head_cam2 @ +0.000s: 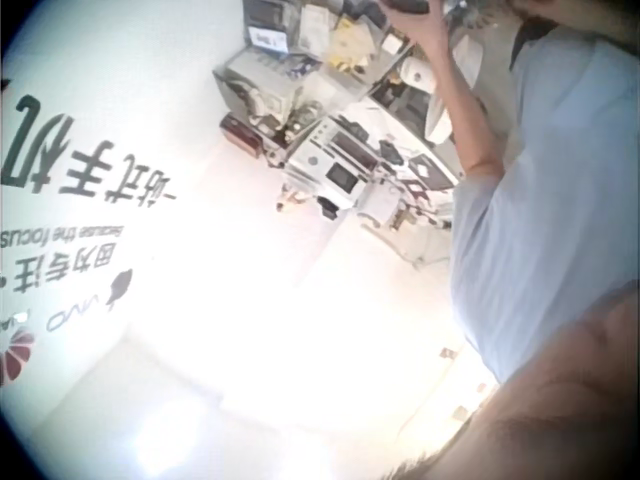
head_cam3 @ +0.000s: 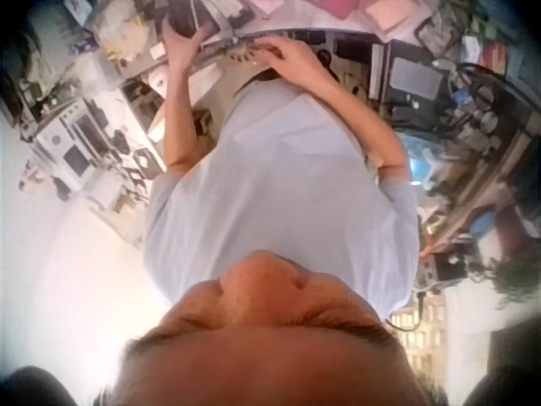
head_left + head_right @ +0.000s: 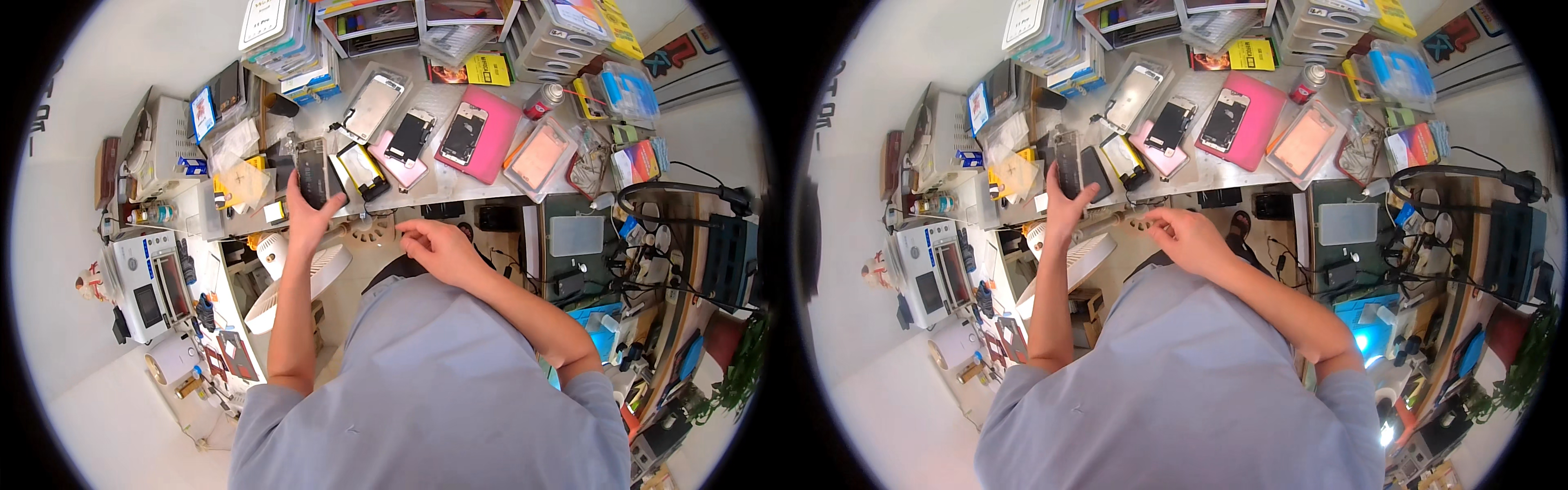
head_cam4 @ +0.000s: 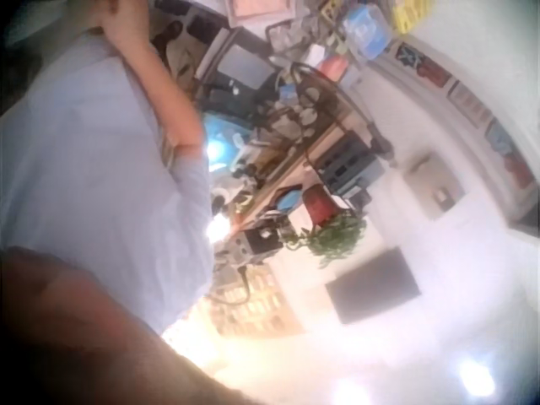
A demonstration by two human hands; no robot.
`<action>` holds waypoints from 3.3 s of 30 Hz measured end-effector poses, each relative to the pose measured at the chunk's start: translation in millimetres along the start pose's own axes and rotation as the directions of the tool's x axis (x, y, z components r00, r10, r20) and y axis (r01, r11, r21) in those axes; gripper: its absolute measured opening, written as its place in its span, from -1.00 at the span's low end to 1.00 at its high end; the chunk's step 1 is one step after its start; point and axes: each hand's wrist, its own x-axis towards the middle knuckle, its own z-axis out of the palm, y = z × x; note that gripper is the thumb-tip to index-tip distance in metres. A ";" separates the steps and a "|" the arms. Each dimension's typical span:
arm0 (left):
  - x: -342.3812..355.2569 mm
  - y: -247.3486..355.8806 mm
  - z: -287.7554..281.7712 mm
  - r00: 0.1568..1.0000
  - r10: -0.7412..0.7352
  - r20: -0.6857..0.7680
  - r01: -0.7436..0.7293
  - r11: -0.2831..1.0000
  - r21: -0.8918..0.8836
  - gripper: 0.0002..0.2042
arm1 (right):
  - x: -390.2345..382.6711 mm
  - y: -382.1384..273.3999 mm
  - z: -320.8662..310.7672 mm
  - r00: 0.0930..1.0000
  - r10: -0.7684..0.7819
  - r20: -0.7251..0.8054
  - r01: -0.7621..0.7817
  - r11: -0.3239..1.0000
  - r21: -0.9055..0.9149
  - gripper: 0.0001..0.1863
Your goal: The person disassembles a smartphone, removes the camera module, and cleans the internal chassis with a plastic spudger. They then retrieve a replacement battery from a shelf, place it into the phone, and connect the battery wires to the motherboard.
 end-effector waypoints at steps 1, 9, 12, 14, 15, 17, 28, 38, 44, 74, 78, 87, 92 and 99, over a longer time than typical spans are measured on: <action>-1.7 -7.1 2.4 0.997 0.078 -0.007 -0.077 0.990 0.119 0.03 | 2.6 3.8 1.2 1.000 0.024 -0.020 -0.024 0.999 0.024 -0.66; -77.9 37.9 54.8 0.964 -0.009 0.267 0.084 0.959 -0.271 -0.03 | 13.8 6.7 1.9 0.994 0.015 -0.109 0.004 0.984 0.179 -0.65; -81.1 60.2 49.6 0.965 0.031 0.260 0.105 0.864 -0.493 -0.27 | 13.2 4.5 -5.4 0.984 0.041 -0.171 0.000 0.973 0.232 -0.66; -77.7 66.5 39.1 0.955 -0.006 0.295 0.176 0.813 -0.555 -0.40 | 10.2 1.0 -5.3 0.978 -0.019 -0.208 0.087 0.942 0.325 -0.66; -76.1 70.4 32.3 0.950 -0.024 0.312 0.212 0.785 -0.583 -0.46 | 8.5 -2.2 -5.2 0.973 -0.048 -0.227 0.131 0.920 0.370 -0.66; -72.7 76.2 21.5 0.930 0.010 0.368 0.226 0.773 -0.592 -0.64 | 4.3 -9.4 -7.8 0.983 -0.021 -0.180 0.094 0.909 0.406 -0.65; -74.6 80.9 20.3 0.913 0.020 0.408 0.252 0.758 -0.602 -0.66 | -6.3 -28.0 -15.7 0.989 -0.018 -0.146 0.085 0.879 0.469 -0.62; -74.6 80.2 20.9 0.904 0.035 0.427 0.247 0.773 -0.585 -0.66 | -8.9 -26.2 -13.6 0.985 -0.029 -0.173 0.110 0.872 0.478 -0.65; -75.6 80.8 21.7 0.901 0.035 0.432 0.246 0.779 -0.576 -0.64 | -9.6 -24.5 -12.6 0.983 -0.020 -0.181 0.110 0.859 0.501 -0.67; -68.6 114.9 26.8 0.944 0.217 0.249 -0.006 0.766 -0.643 -0.65 | -6.9 -26.5 -29.4 0.768 -0.374 0.520 -0.587 -0.089 0.804 -0.32; -68.5 115.2 27.8 0.934 0.255 0.250 -0.020 0.736 -0.677 -0.67 | -7.9 -34.0 -26.4 0.737 -0.387 0.554 -0.634 -0.110 0.766 -0.25; -70.4 110.8 25.6 0.944 0.262 0.199 -0.053 0.717 -0.695 -0.71 | -8.2 -34.4 -20.6 0.772 -0.353 0.528 -0.563 0.005 0.826 -0.28; -70.2 106.1 22.9 0.934 0.291 0.206 -0.091 0.751 -0.654 -0.69 | -12.4 -28.7 -26.4 0.802 -0.253 0.542 -0.536 0.099 0.839 -0.47; -72.8 107.6 8.0 0.914 0.231 0.335 0.192 0.480 -0.856 -0.62 | -19.0 -39.9 -21.9 0.913 0.003 -0.408 0.091 0.973 0.211 -0.71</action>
